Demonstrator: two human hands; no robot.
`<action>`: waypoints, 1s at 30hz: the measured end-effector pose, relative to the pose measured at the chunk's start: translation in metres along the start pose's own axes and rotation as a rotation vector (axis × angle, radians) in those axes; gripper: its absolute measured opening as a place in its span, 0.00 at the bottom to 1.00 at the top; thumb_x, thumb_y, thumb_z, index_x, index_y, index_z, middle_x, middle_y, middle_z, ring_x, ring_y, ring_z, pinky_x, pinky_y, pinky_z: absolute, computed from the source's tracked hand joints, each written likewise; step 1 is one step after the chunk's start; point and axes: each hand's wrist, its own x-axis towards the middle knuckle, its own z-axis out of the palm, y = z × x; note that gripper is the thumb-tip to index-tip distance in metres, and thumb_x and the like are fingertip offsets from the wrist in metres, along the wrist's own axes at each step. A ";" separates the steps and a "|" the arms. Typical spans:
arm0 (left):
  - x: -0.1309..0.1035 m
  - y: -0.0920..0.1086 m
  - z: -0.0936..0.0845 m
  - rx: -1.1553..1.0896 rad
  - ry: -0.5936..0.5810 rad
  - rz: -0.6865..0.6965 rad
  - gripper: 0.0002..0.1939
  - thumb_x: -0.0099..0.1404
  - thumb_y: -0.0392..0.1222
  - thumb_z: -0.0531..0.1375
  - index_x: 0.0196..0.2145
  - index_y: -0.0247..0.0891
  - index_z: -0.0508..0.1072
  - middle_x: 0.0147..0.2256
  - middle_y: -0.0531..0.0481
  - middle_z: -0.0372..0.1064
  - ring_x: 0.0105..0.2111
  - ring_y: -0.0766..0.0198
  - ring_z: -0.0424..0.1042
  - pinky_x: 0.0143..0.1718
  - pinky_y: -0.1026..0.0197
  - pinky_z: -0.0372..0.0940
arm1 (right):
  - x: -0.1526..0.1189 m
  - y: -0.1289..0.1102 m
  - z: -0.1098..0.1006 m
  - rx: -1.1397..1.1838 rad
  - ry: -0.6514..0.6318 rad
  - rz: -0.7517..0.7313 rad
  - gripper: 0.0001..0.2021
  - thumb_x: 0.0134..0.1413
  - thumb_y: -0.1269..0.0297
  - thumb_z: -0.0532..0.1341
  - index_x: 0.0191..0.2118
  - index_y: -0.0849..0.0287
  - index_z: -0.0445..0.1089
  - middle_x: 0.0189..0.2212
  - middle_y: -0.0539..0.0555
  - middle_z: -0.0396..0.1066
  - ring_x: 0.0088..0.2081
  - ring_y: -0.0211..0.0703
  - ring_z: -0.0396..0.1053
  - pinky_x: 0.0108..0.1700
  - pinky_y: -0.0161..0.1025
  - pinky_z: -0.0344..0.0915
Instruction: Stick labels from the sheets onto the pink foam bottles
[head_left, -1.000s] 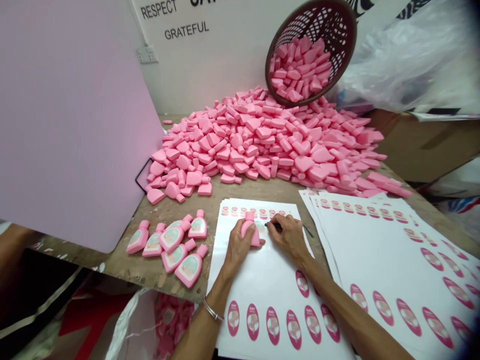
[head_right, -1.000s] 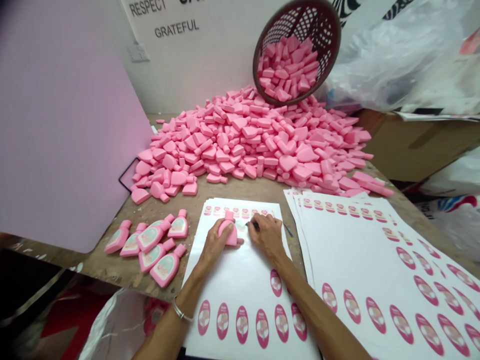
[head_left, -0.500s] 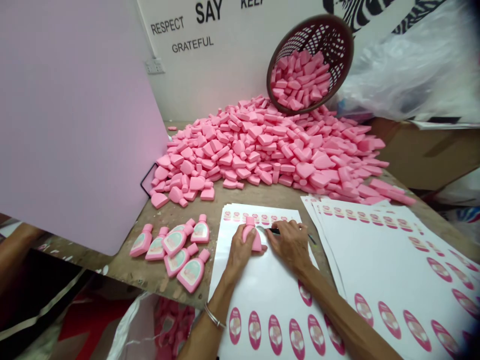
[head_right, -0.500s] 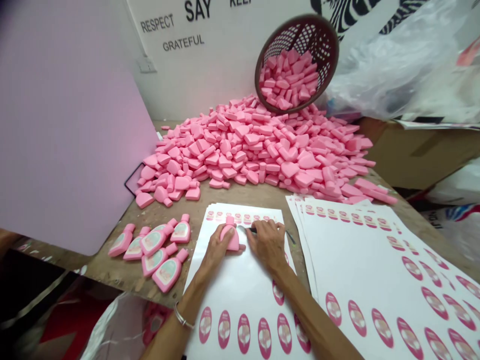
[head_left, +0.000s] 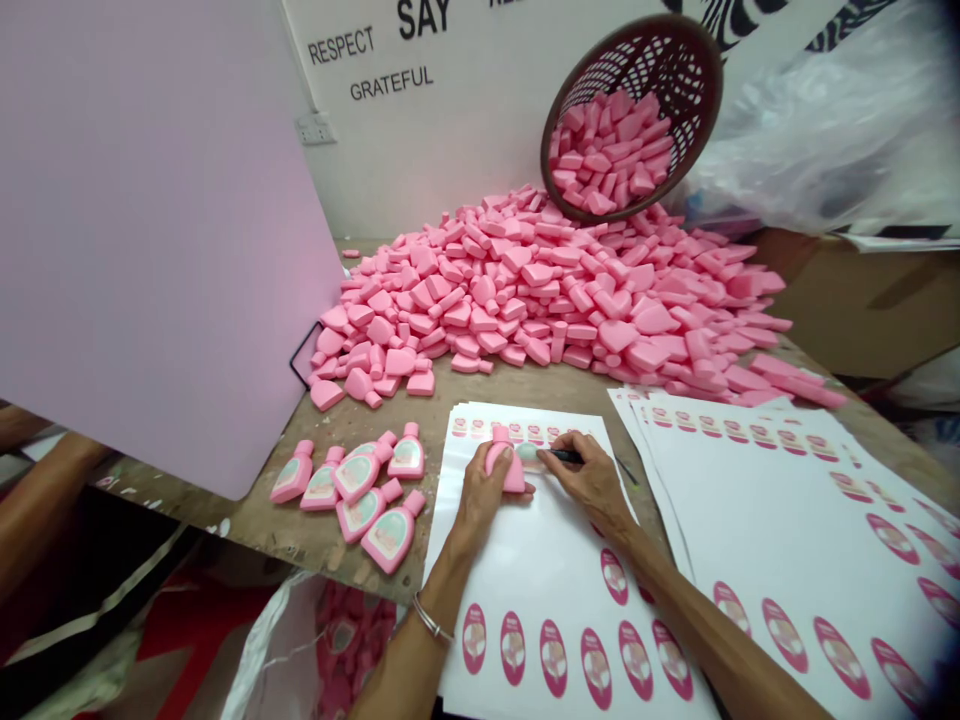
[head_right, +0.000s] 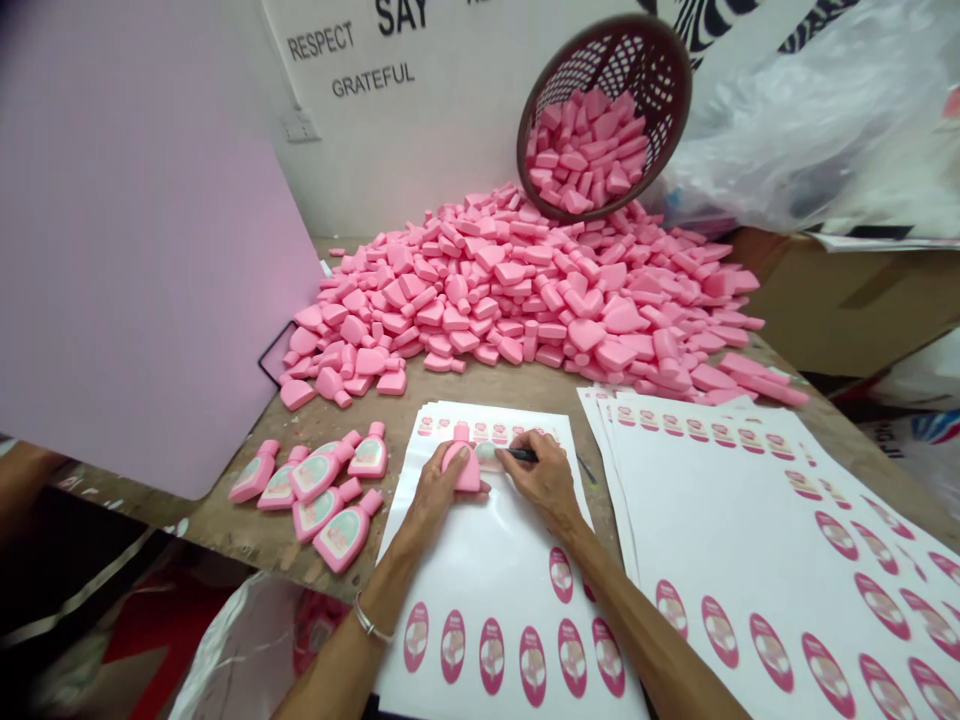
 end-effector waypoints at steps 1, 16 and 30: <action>0.000 0.001 0.000 -0.013 0.003 0.003 0.25 0.59 0.58 0.59 0.44 0.35 0.66 0.36 0.47 0.67 0.25 0.65 0.73 0.28 0.61 0.72 | 0.002 -0.004 -0.005 0.055 0.013 0.040 0.14 0.54 0.50 0.58 0.29 0.57 0.63 0.25 0.50 0.67 0.28 0.39 0.65 0.30 0.37 0.61; -0.037 0.040 0.012 -0.297 -0.071 -0.106 0.29 0.65 0.62 0.48 0.41 0.32 0.72 0.33 0.43 0.74 0.29 0.60 0.75 0.32 0.55 0.72 | -0.018 -0.080 -0.037 0.298 -0.186 0.134 0.11 0.52 0.54 0.61 0.37 0.53 0.77 0.36 0.52 0.77 0.37 0.45 0.72 0.41 0.44 0.68; -0.044 0.050 0.010 -0.282 -0.056 -0.119 0.29 0.65 0.62 0.48 0.49 0.35 0.68 0.36 0.44 0.73 0.30 0.60 0.75 0.31 0.55 0.73 | -0.018 -0.089 -0.041 0.255 -0.153 0.049 0.10 0.53 0.55 0.61 0.36 0.52 0.76 0.33 0.53 0.77 0.35 0.45 0.71 0.38 0.44 0.68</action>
